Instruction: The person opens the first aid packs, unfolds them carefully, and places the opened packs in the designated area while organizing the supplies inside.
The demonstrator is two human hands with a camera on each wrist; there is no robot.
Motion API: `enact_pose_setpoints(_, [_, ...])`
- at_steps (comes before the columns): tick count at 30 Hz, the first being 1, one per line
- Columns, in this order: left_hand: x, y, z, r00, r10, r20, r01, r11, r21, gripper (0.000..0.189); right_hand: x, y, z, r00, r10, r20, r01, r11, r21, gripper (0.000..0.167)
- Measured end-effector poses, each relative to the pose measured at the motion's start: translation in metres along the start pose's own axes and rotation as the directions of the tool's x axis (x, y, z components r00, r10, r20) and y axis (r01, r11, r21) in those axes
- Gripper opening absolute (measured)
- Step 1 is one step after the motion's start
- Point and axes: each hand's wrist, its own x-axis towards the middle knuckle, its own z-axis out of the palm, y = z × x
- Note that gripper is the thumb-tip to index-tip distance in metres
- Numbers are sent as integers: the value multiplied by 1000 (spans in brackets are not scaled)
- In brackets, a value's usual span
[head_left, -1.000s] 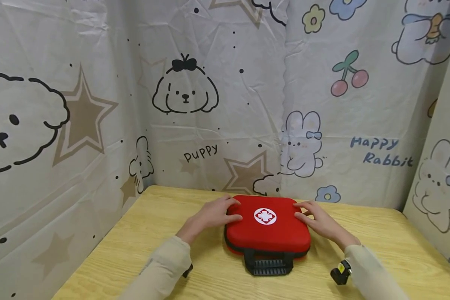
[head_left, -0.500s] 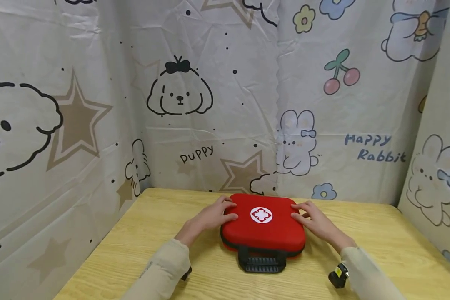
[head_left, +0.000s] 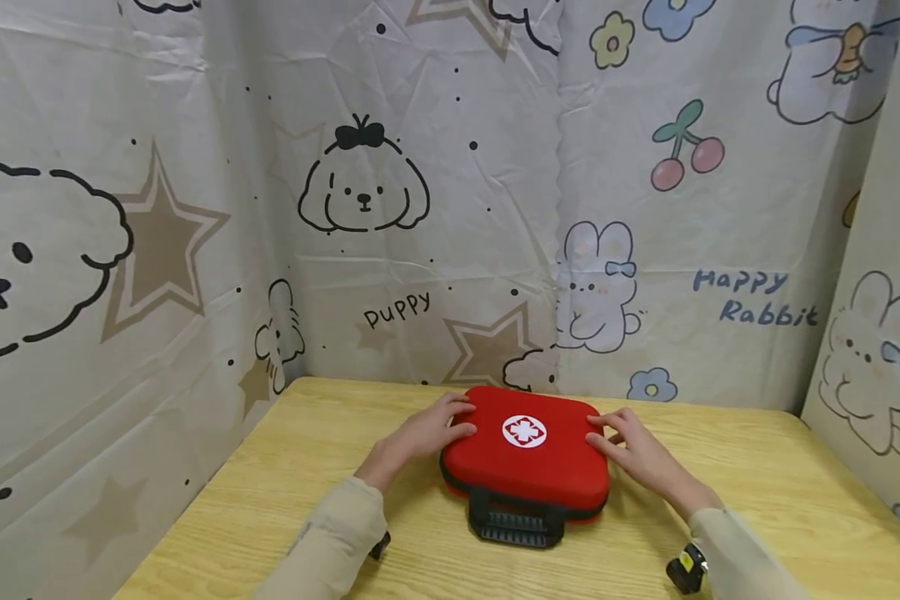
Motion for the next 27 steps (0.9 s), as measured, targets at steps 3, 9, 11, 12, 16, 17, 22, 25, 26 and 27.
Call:
enact_pose_setpoints(3, [1, -1, -1, 1000, -12, -5, 12, 1000, -1, 48, -1, -2, 1, 1000, 3, -2, -3, 1000, -5, 49])
enact_pose_setpoints(9, [2, -3, -2, 1000, -13, -9, 13, 1000, -18, 48, -5, -3, 4, 1000, 2, -24, -2, 1000, -13, 48])
enact_pose_setpoints(11, [2, -3, -1, 1000, -12, -20, 11, 999, -36, 48, -8, -4, 3, 1000, 5, -27, -6, 1000, -14, 49])
enact_pose_setpoints(12, [2, -3, -1, 1000, -11, -25, 10, 999, -42, 48, -9, -4, 3, 1000, 7, -26, -7, 1000, -16, 50])
enact_pose_setpoints(16, [3, -5, 0, 999, -39, -34, 37, 997, -68, 47, -12, -7, 4, 1000, 14, -23, -15, 1000, -21, 52])
enact_pose_setpoints(17, [3, -5, 0, 998, -48, -35, 45, 996, -71, 46, -12, -8, 5, 1000, 16, -25, -16, 1000, -22, 52])
enact_pose_setpoints(22, [3, -5, 0, 997, -69, -34, 66, 994, -92, 46, -14, -12, 5, 999, 17, -36, -18, 999, -27, 50])
enact_pose_setpoints(25, [4, -4, -1, 998, -60, -34, 56, 993, -105, 45, -15, -14, 6, 998, 26, -49, -27, 999, -29, 50])
enact_pose_setpoints(26, [4, -4, -1, 998, -55, -34, 52, 993, -104, 45, -16, -14, 6, 998, 31, -53, -32, 999, -30, 50])
enact_pose_setpoints(27, [4, -4, -1, 998, -55, -33, 51, 993, -108, 45, -16, -15, 6, 998, 30, -56, -31, 999, -31, 50])
